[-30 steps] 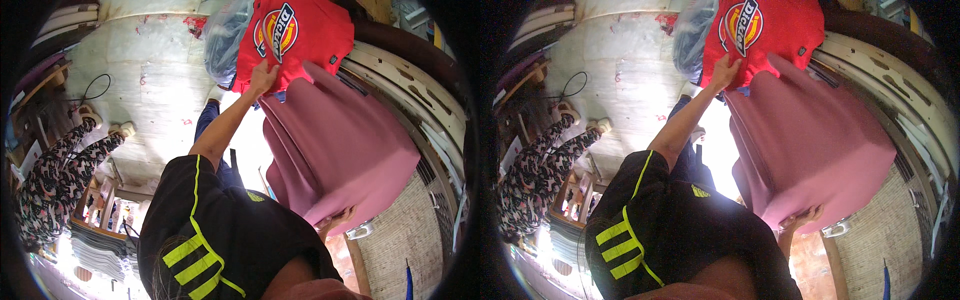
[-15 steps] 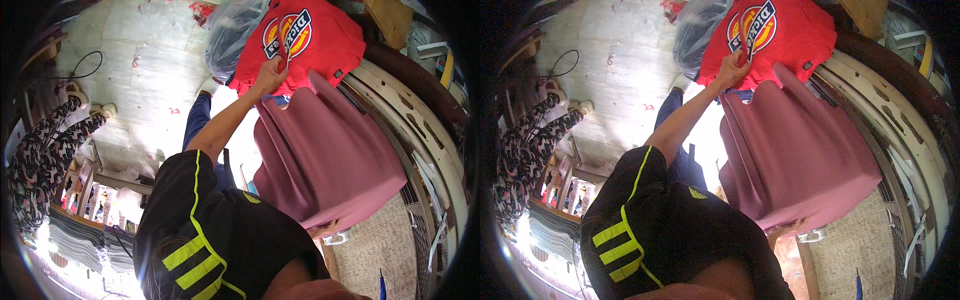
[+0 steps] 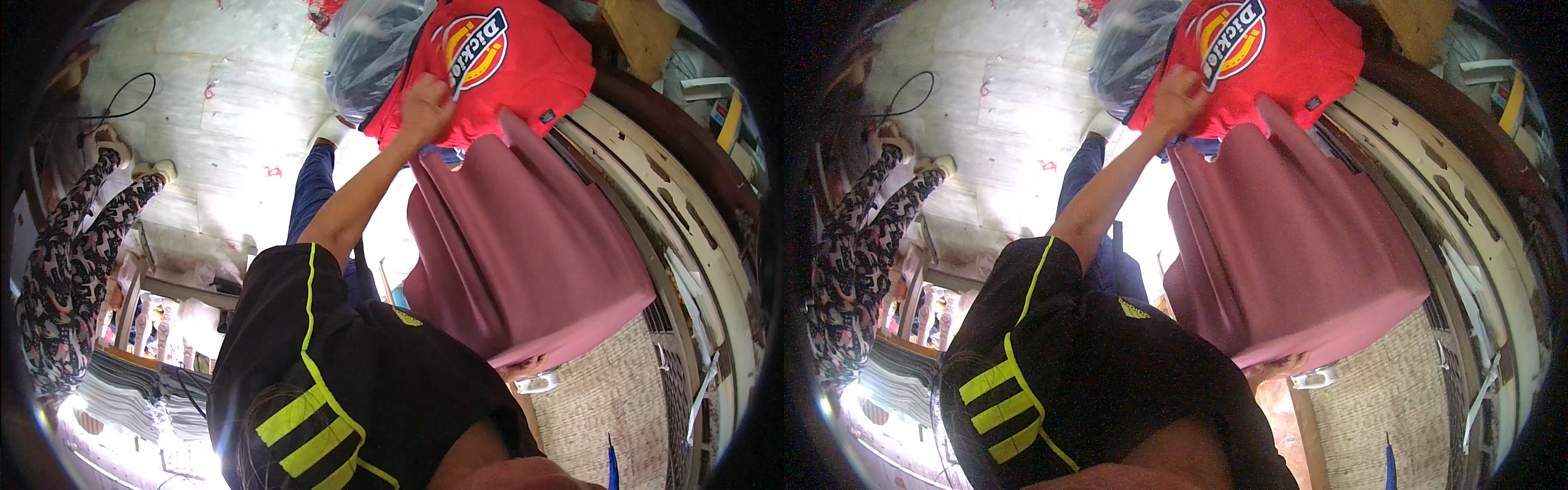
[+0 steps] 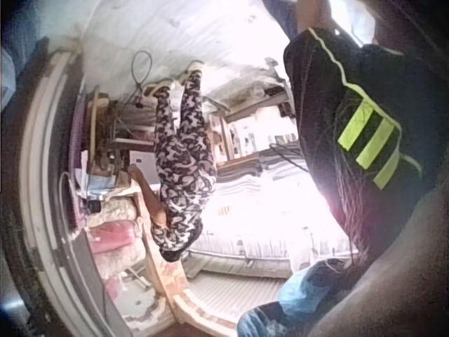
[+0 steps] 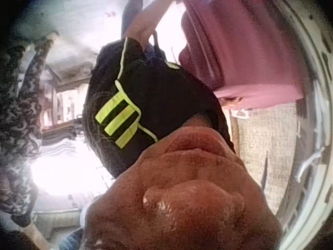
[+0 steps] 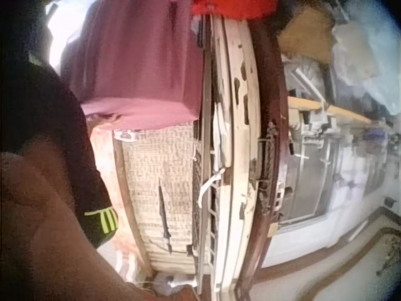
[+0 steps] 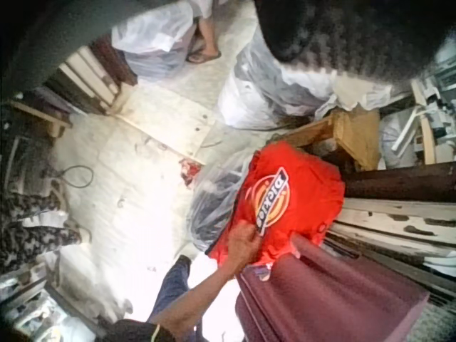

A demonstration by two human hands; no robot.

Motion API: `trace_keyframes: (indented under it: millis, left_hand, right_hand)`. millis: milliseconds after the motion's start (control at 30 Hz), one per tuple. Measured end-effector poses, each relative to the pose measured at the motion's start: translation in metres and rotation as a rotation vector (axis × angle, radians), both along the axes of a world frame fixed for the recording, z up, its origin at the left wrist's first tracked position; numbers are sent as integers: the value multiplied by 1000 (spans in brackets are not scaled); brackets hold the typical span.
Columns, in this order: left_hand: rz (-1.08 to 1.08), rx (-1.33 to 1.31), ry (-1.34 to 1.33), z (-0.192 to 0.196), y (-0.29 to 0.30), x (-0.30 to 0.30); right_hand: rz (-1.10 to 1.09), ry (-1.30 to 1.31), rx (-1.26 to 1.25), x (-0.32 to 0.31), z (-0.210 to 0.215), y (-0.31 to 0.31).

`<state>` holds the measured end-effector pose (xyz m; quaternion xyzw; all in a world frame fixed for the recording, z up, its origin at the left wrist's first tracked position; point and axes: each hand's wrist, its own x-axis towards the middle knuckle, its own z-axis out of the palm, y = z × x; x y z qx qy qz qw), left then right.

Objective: The person irons a dark blue Dickies t-shirt on a pink ironing board, smoothing the fabric and using a steam iron. After finishing, they fold the shirt and place it on a nearby surface. They then pick up a red Dickies t-shirt, lay it on the board, and begin ironing it.

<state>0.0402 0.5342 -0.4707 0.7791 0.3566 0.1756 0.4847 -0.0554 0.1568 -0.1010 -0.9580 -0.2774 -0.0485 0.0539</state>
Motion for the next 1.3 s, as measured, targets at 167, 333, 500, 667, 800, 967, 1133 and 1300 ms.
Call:
trace_keyframes:
  millis: [167,333,500,667,800,967,1133,1300]
  left_hand:
    - [-160,-56,-156,65,-40,28]
    - [-132,-81,-178,71,-37,32]
    - [-67,-119,-70,57,-23,18]
    - [172,-82,39,-29,-5,-26]
    - [128,146,222,-26,16,-53]
    - [17,151,170,-21,20,-51]
    - [90,-186,-8,-12,18,-44]
    - [45,-42,2,-27,26,-44]
  right_hand:
    - [26,2,1,17,-17,23]
    - [53,11,5,24,-22,24]
    - [55,13,13,8,-13,2]
    - [50,-4,13,4,-8,-8]
    - [23,-7,26,-5,-10,-16]
    - [-10,-16,41,-15,-12,-21]
    - [-72,9,42,-14,-11,-10]
    - [-136,19,37,-21,-6,12]
